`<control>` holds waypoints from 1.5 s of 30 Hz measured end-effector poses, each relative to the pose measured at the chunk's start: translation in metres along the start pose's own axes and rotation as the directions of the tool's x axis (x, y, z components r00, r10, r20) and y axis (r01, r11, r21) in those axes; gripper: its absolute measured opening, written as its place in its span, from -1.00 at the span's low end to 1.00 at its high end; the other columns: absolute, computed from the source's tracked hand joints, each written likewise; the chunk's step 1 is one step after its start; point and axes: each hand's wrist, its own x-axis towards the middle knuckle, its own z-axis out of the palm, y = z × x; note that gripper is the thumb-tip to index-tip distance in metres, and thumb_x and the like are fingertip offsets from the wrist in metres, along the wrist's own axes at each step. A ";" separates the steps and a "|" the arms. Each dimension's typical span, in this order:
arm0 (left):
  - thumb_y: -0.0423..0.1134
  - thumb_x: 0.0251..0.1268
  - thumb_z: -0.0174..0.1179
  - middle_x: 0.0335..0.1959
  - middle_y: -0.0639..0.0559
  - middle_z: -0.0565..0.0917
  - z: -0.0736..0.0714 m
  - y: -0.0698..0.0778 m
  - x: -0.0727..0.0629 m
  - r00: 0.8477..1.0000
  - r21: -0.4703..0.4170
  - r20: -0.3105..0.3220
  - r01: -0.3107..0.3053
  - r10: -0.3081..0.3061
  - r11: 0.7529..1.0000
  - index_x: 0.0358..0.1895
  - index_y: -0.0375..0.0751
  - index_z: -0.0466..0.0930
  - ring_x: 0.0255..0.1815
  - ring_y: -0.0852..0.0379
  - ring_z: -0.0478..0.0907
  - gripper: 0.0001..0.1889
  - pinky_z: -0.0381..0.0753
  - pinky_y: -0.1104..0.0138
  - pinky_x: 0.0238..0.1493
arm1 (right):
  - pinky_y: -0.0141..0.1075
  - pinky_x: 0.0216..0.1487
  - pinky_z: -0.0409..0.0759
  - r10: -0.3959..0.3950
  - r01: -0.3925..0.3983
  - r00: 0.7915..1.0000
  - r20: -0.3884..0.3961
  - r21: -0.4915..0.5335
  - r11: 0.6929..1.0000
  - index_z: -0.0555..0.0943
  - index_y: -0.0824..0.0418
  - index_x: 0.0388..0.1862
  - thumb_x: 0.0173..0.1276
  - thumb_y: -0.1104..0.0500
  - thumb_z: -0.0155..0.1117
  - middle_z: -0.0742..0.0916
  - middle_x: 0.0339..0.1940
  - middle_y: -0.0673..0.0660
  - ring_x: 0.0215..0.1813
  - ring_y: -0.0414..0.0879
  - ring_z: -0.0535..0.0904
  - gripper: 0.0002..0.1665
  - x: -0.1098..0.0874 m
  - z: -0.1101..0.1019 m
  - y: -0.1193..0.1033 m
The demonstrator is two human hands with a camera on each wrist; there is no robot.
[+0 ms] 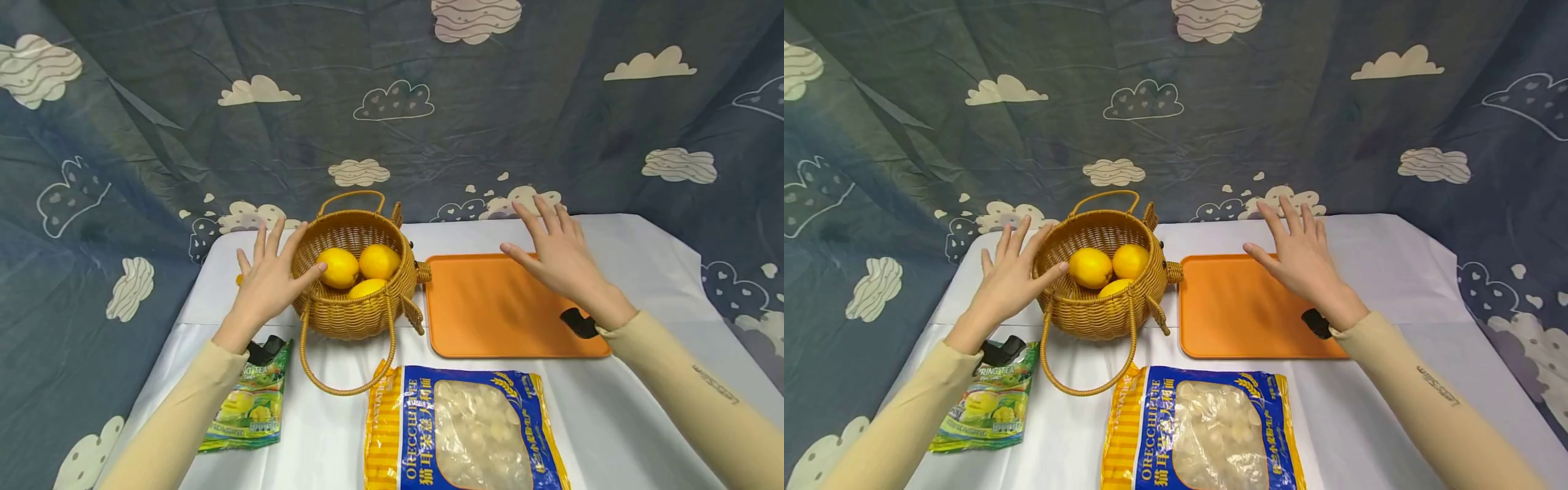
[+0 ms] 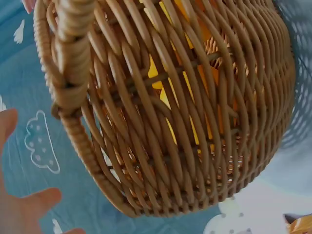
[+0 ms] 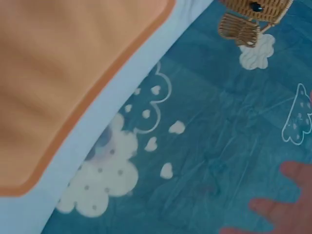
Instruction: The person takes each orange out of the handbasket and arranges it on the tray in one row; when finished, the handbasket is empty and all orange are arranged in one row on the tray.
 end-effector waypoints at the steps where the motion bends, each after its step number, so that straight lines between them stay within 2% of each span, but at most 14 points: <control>1: 0.35 0.28 -0.05 0.54 -0.13 -0.22 -0.001 -0.002 0.000 1.000 -0.036 -0.005 0.003 -0.003 0.999 0.53 0.04 0.00 0.49 -0.22 -0.46 -0.16 -0.41 -0.40 0.19 | 0.32 0.31 -0.28 -0.025 0.025 1.000 0.008 0.041 0.999 -0.08 0.01 0.58 0.41 -0.28 0.01 -0.07 0.54 0.30 0.47 0.40 -0.23 -0.08 0.003 0.000 -0.003; 5: 0.23 0.35 -0.01 0.54 -0.14 -0.16 -0.006 -0.017 0.000 0.999 -0.236 -0.029 0.010 -0.018 0.972 0.53 0.06 0.02 0.49 -0.27 -0.27 -0.24 -0.21 -0.35 0.26 | 0.30 0.30 -0.02 -0.139 0.127 0.990 0.034 0.234 0.964 -0.03 -0.05 0.57 0.40 -0.16 0.13 0.04 0.54 0.22 0.48 0.27 -0.04 -0.11 0.021 0.003 -0.014; 7: 0.15 0.39 0.00 0.53 -0.13 -0.12 -0.009 -0.027 0.001 0.999 -0.375 -0.024 0.015 -0.026 0.927 0.53 0.07 0.02 0.48 -0.27 -0.18 -0.29 -0.08 -0.32 0.26 | 0.24 0.31 0.07 -0.190 0.164 0.981 0.045 0.337 0.927 0.00 -0.09 0.56 0.40 -0.10 0.15 0.11 0.53 0.17 0.46 0.22 0.06 -0.14 0.031 0.007 -0.021; 9: 0.06 0.44 -0.01 0.53 -0.14 -0.08 -0.009 -0.037 0.001 0.999 -0.531 -0.005 0.027 -0.035 0.847 0.53 0.07 0.00 0.48 -0.25 -0.13 -0.33 0.00 -0.27 0.27 | 0.14 0.31 0.15 -0.240 0.192 0.969 0.052 0.451 0.872 0.04 -0.08 0.55 0.42 -0.04 0.16 0.17 0.51 0.13 0.42 0.19 0.17 -0.18 0.042 0.013 -0.028; 12: -0.06 0.48 -0.04 0.51 -0.15 -0.02 -0.006 -0.052 0.001 0.998 -0.725 0.042 0.062 -0.046 0.686 0.54 0.06 -0.02 0.47 -0.21 -0.05 -0.36 0.08 -0.18 0.30 | 0.03 0.29 0.27 -0.291 0.180 0.952 0.093 0.600 0.779 0.10 -0.07 0.53 0.44 0.01 0.13 0.24 0.48 0.08 0.37 0.15 0.28 -0.26 0.057 0.020 -0.041; 14: -0.10 0.49 -0.06 0.51 -0.16 -0.01 -0.001 -0.059 0.001 0.995 -0.812 0.084 0.096 -0.048 0.575 0.54 0.04 -0.03 0.47 -0.17 -0.04 -0.38 0.06 -0.13 0.33 | -0.01 0.27 0.32 -0.326 0.165 0.938 0.118 0.675 0.719 0.14 -0.03 0.51 0.46 0.04 0.11 0.28 0.46 0.10 0.35 0.13 0.32 -0.30 0.067 0.023 -0.051; 16: -0.12 0.50 -0.07 0.51 -0.14 -0.03 0.006 -0.065 0.001 0.991 -0.862 0.129 0.131 -0.039 0.490 0.54 0.05 -0.03 0.48 -0.14 -0.06 -0.39 0.05 -0.11 0.34 | -0.04 0.23 0.37 -0.358 0.149 0.922 0.144 0.724 0.674 0.17 0.00 0.50 0.47 0.06 0.08 0.31 0.44 0.12 0.31 0.11 0.36 -0.33 0.077 0.027 -0.061; 19: -0.16 0.50 -0.09 0.53 -0.11 -0.10 0.018 -0.071 0.003 0.981 -0.903 0.193 0.176 0.005 0.391 0.54 0.04 -0.04 0.49 -0.12 -0.11 -0.39 0.00 -0.13 0.35 | -0.06 0.20 0.40 -0.414 0.132 0.895 0.166 0.788 0.601 0.18 0.08 0.50 0.49 0.09 0.06 0.35 0.41 0.20 0.27 0.13 0.41 -0.36 0.093 0.031 -0.076; 22: -0.19 0.50 -0.11 0.53 -0.06 -0.14 0.027 -0.073 0.005 0.972 -0.922 0.229 0.197 0.060 0.333 0.54 0.03 -0.05 0.49 -0.12 -0.13 -0.39 -0.01 -0.19 0.32 | -0.03 0.18 0.42 -0.466 0.089 0.861 0.202 0.843 0.530 0.17 0.14 0.50 0.50 0.11 0.04 0.35 0.40 0.25 0.25 0.17 0.42 -0.36 0.108 0.035 -0.090; 25: -0.21 0.49 -0.10 0.53 -0.04 -0.15 0.033 -0.075 0.007 0.966 -0.923 0.248 0.210 0.079 0.323 0.53 0.04 -0.04 0.48 -0.14 -0.11 -0.39 0.04 -0.26 0.27 | 0.01 0.19 0.41 -0.508 0.038 0.825 0.247 0.873 0.487 0.16 0.17 0.50 0.49 0.11 0.03 0.35 0.40 0.24 0.25 0.20 0.42 -0.35 0.122 0.039 -0.102; 28: -0.24 0.47 -0.06 0.54 -0.02 -0.17 0.037 -0.076 0.010 0.961 -0.912 0.268 0.230 0.069 0.340 0.53 0.07 -0.02 0.46 -0.18 -0.07 -0.37 0.09 -0.30 0.22 | 0.05 0.20 0.39 -0.531 -0.021 0.792 0.303 0.881 0.472 0.16 0.17 0.50 0.50 0.13 0.01 0.33 0.41 0.28 0.23 0.20 0.44 -0.36 0.133 0.044 -0.113; 33: -0.31 0.45 -0.05 0.53 -0.03 -0.18 0.043 -0.075 0.012 0.962 -0.900 0.269 0.231 0.053 0.369 0.52 0.13 -0.01 0.44 -0.26 -0.02 -0.36 0.17 -0.30 0.17 | 0.05 0.22 0.37 -0.551 -0.091 0.724 0.415 0.849 0.521 0.16 0.15 0.50 0.51 0.11 -0.02 0.27 0.44 0.32 0.22 0.16 0.46 -0.37 0.146 0.049 -0.131; 41: -0.33 0.47 -0.14 0.50 -0.08 -0.17 0.047 -0.073 0.013 0.961 -0.884 0.271 0.229 0.048 0.408 0.50 0.13 -0.04 0.40 -0.37 -0.01 -0.39 0.29 -0.26 0.09 | 0.12 0.26 0.27 -0.538 -0.232 0.585 0.607 0.760 0.607 0.18 0.17 0.49 0.52 0.12 -0.04 0.23 0.47 0.20 0.27 0.26 0.39 -0.40 0.164 0.065 -0.162; 45: -0.32 0.48 -0.14 0.50 -0.09 -0.17 0.046 -0.075 0.014 0.960 -0.879 0.277 0.234 0.046 0.416 0.50 0.13 -0.05 0.40 -0.37 -0.01 -0.39 0.30 -0.26 0.08 | 0.10 0.27 0.27 -0.487 -0.278 0.545 0.683 0.695 0.664 0.16 0.14 0.50 0.52 0.11 -0.03 0.18 0.50 0.21 0.31 0.27 0.32 -0.38 0.169 0.073 -0.176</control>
